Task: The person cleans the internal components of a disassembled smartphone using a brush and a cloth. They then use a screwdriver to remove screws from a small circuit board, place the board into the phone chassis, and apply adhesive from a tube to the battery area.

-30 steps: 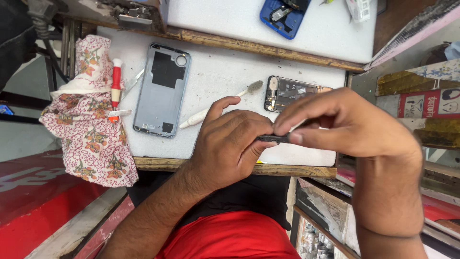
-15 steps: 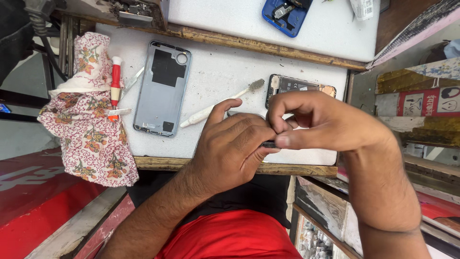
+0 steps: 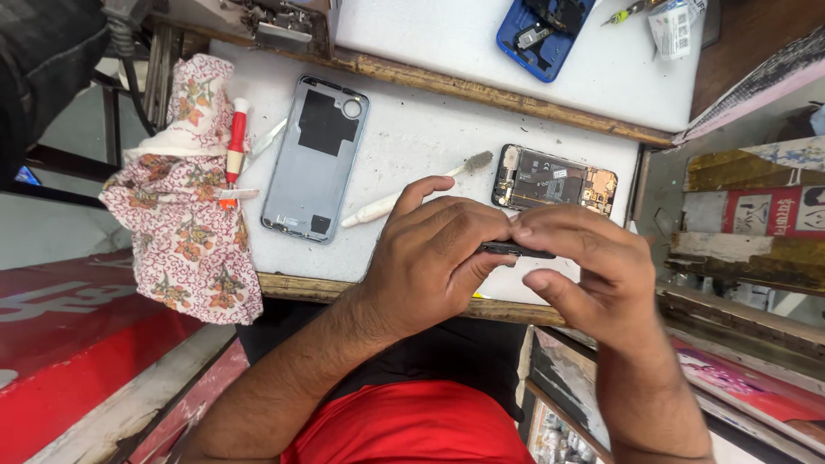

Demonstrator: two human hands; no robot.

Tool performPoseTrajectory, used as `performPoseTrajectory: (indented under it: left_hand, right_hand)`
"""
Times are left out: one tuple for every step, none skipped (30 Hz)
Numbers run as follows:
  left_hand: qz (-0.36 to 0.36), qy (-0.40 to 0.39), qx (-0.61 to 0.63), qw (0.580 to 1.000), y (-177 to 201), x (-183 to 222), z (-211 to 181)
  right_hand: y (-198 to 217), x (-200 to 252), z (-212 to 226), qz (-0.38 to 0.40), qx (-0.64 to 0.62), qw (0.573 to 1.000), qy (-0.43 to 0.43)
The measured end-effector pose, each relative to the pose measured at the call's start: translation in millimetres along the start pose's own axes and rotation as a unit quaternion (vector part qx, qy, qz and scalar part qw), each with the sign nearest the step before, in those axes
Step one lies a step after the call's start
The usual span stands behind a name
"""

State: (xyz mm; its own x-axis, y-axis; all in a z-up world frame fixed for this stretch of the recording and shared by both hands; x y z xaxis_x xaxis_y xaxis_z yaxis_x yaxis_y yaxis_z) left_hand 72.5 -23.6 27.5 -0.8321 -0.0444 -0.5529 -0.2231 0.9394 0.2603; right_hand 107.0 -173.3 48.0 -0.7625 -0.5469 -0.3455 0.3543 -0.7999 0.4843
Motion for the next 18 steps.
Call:
performPoseTrajectory:
  left_hand:
    - [0.002,0.000,0.000,1.000,-0.1,-0.2,-0.4]
    - [0.004,-0.001,0.001,1.000,0.5,-0.6,-1.3]
    - [0.005,-0.001,0.002,1.000,1.8,-1.6,-2.4]
    - [0.017,0.006,0.003,1.000,2.4,-1.9,-3.2]
    - [0.027,0.013,0.004,1.000,4.4,-2.6,-5.0]
    - [0.038,0.019,0.006,0.999,7.4,-4.2,-6.2]
    - [0.052,0.016,0.013,0.998,11.6,-5.4,-9.6]
    - [0.066,0.012,0.020,0.998,18.0,-5.7,-13.1]
    - [0.082,0.010,0.028,0.996,22.8,-5.7,-16.2]
    - [0.079,0.012,0.024,0.997,28.6,-7.6,-16.8]
    - [0.075,0.014,0.019,0.997,34.2,-8.7,-17.4]
    - [0.072,0.017,0.013,0.997,38.6,-9.8,-18.4]
    - [0.086,0.048,0.020,0.995,39.4,-10.2,-14.5]
    - [0.100,0.079,0.028,0.991,40.4,-10.4,-11.1]
    - [0.114,0.108,0.036,0.987,40.6,-11.7,-7.5]
    - [0.127,0.118,0.041,0.984,40.6,-14.8,-6.5]
    - [0.141,0.128,0.048,0.980,39.6,-18.1,-5.3]
    - [0.155,0.139,0.056,0.977,38.1,-21.7,-3.6]
  right_hand:
    - [-1.4,-0.8,3.3,-0.024,0.007,1.000,0.014]
    - [-3.1,-1.3,6.6,-0.048,0.015,0.998,0.027]
    - [-3.4,-1.8,10.0,-0.071,0.022,0.996,0.041]
    - [-6.0,-2.9,13.0,-0.083,0.029,0.994,0.060]
    - [-8.9,-4.6,15.3,-0.095,0.037,0.992,0.080]
    - [-10.4,-5.3,18.6,-0.106,0.044,0.988,0.100]
    - [-10.7,-5.7,19.9,-0.118,0.053,0.986,0.106]
    - [-11.1,-5.1,21.7,-0.129,0.061,0.983,0.112]
    - [-10.9,-3.1,23.7,-0.141,0.070,0.981,0.116]
    - [-12.6,-2.0,24.4,-0.140,0.076,0.980,0.117]
    - [-14.5,-0.7,25.4,-0.137,0.081,0.980,0.118]
    - [-16.5,0.8,26.8,-0.135,0.085,0.980,0.120]
    - [-18.5,1.7,28.3,-0.134,0.092,0.979,0.121]
    - [-20.3,2.6,30.3,-0.132,0.098,0.979,0.122]
    - [-21.6,2.9,32.1,-0.131,0.104,0.978,0.123]
    - [-23.9,2.6,33.4,-0.125,0.102,0.979,0.124]
    - [-25.5,3.3,34.7,-0.118,0.102,0.980,0.123]
    - [-27.3,3.9,35.6,-0.111,0.101,0.981,0.123]
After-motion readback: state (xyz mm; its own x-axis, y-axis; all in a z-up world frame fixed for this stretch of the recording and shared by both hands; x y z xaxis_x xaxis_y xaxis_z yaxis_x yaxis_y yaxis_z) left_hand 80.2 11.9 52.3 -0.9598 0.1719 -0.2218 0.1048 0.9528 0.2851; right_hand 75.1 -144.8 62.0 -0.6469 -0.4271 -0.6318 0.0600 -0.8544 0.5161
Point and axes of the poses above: each hand's wrist, its own x-axis away from the middle knuckle, its own y-axis out of the back of the hand, z = x × y, the point moved 10 cm from there along -x, towards the middle knuckle, and after that the axes turned 8 degrees about -z, right-handed, at the moved point
